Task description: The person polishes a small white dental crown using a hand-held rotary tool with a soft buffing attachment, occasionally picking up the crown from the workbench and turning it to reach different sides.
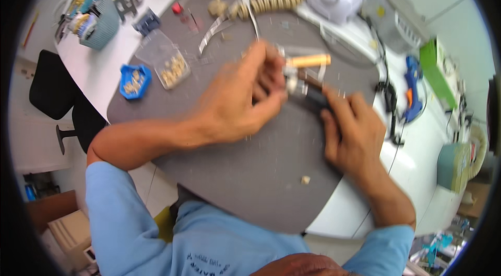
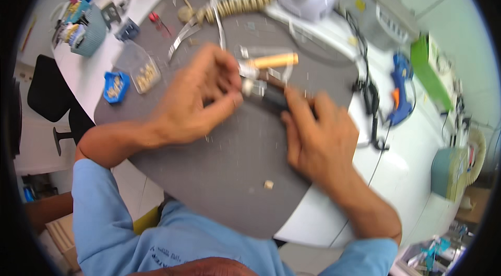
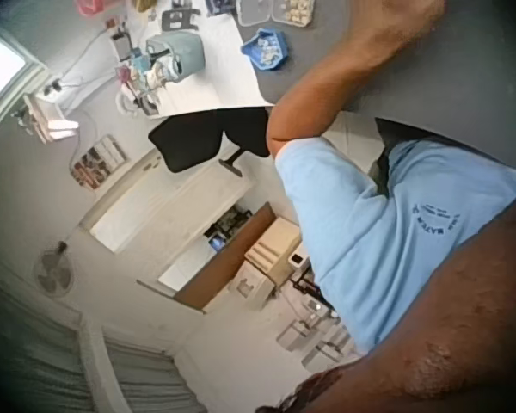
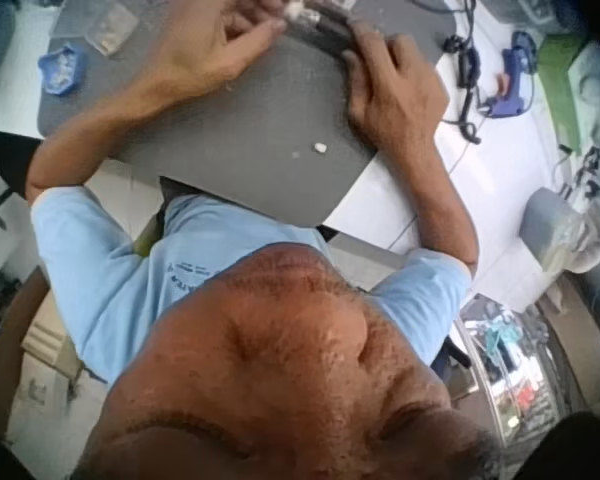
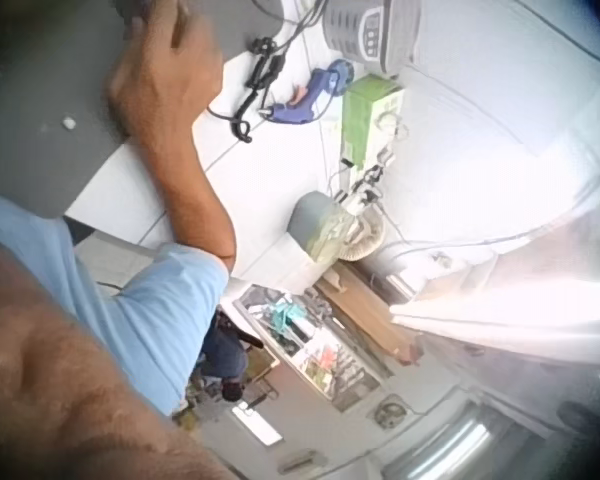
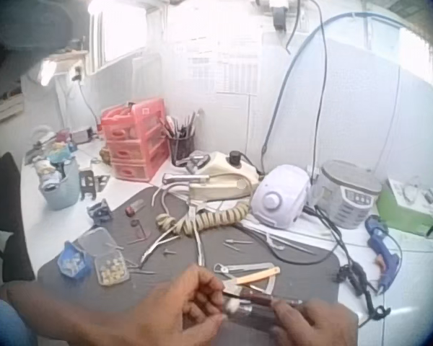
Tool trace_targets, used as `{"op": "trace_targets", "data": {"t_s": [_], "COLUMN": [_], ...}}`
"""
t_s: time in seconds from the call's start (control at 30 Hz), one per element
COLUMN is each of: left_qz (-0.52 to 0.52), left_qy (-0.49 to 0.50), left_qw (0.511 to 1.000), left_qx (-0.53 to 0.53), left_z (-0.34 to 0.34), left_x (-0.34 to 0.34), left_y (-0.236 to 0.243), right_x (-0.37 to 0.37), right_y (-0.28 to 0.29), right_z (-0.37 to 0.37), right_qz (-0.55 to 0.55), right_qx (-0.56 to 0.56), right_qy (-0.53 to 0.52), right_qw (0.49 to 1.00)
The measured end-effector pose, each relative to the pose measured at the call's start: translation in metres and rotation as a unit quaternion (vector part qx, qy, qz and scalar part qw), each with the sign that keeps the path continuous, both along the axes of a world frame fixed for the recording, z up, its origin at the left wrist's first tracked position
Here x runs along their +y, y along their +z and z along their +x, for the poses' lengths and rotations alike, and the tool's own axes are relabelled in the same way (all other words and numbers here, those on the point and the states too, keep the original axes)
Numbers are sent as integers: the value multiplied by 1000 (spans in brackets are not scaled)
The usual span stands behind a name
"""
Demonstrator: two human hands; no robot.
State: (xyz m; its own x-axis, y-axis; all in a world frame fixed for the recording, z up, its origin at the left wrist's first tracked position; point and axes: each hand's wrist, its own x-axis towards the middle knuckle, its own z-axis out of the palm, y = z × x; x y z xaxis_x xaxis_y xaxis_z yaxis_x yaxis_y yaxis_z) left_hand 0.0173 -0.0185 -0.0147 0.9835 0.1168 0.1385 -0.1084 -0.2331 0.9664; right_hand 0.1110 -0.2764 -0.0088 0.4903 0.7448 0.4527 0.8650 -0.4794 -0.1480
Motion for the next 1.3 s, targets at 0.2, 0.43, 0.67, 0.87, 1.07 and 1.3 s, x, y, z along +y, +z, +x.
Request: {"op": "trace_targets", "data": {"t_s": [0.2, 0.43, 0.67, 0.87, 1.07, 1.3], "left_qz": [276, 314, 368, 169, -148, -89], "left_qy": [-214, -343, -353, -222, -52, -84], "left_qw": [869, 829, 803, 939, 987, 990], "left_qx": [-351, -311, -309, -200, 28, 74], "left_z": [-22, -35, -33, -5, 17, 11], "left_x": [-9, -52, -37, 4, 26, 19], "left_y": [11, -15, -7, 6, 17, 10], "right_x": [1, 1, 2, -1, -4, -6], "right_y": [-11, -7, -5, -4, -6, -3], "right_z": [5, 2, 2, 5, 8, 9], "right_qz": [9, 18, 16, 48, 83, 77], "right_qx": [-6, 11, 16, 65, 85, 91], "right_qy": [-13, -16, -2, -6, 2, 13], "right_qw": [1000, 1000, 1000, 997, 993, 993]}}
